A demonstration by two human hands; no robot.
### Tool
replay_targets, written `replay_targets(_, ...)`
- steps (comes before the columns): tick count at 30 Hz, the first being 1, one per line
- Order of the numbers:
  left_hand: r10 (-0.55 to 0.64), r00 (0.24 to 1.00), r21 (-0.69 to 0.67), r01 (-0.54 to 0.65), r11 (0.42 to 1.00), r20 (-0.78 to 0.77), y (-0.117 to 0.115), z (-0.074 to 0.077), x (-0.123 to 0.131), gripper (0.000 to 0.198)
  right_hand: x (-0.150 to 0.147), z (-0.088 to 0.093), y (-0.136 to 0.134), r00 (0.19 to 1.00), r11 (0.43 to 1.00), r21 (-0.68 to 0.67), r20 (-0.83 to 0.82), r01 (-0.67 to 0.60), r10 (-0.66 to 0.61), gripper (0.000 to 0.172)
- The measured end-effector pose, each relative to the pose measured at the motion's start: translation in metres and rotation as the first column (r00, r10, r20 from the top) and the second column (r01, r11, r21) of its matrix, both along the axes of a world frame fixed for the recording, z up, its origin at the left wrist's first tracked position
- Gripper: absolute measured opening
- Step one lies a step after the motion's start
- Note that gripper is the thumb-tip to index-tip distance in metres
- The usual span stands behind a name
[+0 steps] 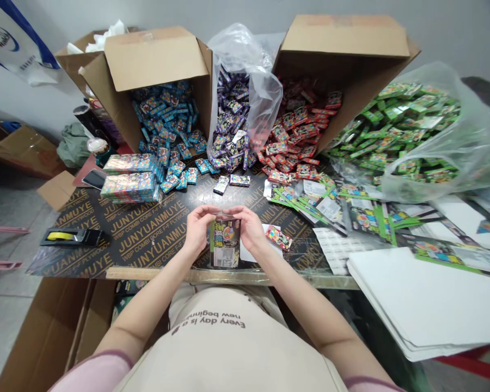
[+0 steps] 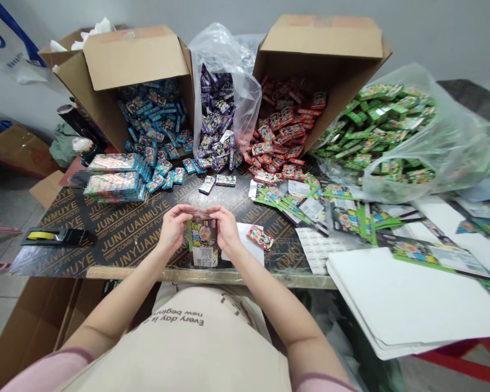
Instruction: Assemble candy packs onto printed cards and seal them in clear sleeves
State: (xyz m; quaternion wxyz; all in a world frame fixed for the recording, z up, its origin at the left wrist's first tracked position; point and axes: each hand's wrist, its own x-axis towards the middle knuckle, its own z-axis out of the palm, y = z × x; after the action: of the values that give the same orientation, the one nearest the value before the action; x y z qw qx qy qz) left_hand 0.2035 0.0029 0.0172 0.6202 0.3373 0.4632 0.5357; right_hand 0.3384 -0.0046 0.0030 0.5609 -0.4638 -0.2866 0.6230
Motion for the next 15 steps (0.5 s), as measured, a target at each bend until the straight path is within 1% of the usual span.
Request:
replay_targets(2,-0.047,0.977,0.144,0.079,0.986,-0.21,-0.008,0.009,-0.011,0.012,0.009,0.004,-0.006,0.996,0.997,0.08,0.094,0.003,-0.011,0.014)
replay_targets(4,-0.068,0.918,0.257,0.179,0.95,-0.391,-0.016,0.018,-0.021,0.011,0.015,0.006,-0.015,0.965,0.979,0.203,0.256,-0.001,-0.052,0.013)
replay_targets(6,-0.069,0.862,0.335,0.267,0.904,-0.502,-0.021,0.023,-0.028,0.009,0.019,0.006,-0.023,0.926,0.953,0.297,0.373,-0.059,-0.058,0.014)
replay_targets(7,-0.07,0.844,0.353,0.296,0.888,-0.532,-0.021,0.025,-0.031,0.009,0.02,0.007,-0.026,0.912,0.944,0.319,0.406,-0.088,-0.052,0.014)
replay_targets(8,-0.076,0.834,0.349,0.309,0.885,-0.546,-0.019,0.026,-0.033,0.01,0.021,0.008,-0.028,0.902,0.94,0.324,0.429,-0.107,-0.045,0.014)
replay_targets(9,-0.091,0.832,0.323,0.311,0.894,-0.547,-0.017,0.027,-0.035,0.013,0.021,0.01,-0.029,0.893,0.943,0.312,0.449,-0.119,-0.036,0.015)
replay_targets(12,-0.194,0.841,0.182,0.324,0.928,-0.505,-0.006,0.027,-0.038,0.021,0.019,0.019,-0.027,0.879,0.962,0.234,0.476,-0.141,0.013,0.017)
replay_targets(14,-0.248,0.83,0.148,0.364,0.92,-0.499,-0.001,0.03,-0.039,0.02,0.017,0.025,-0.024,0.886,0.961,0.206,0.458,-0.184,0.072,0.018)
replay_targets(15,-0.249,0.821,0.167,0.381,0.909,-0.513,-0.001,0.031,-0.038,0.017,0.017,0.028,-0.022,0.888,0.957,0.204,0.449,-0.206,0.096,0.019)
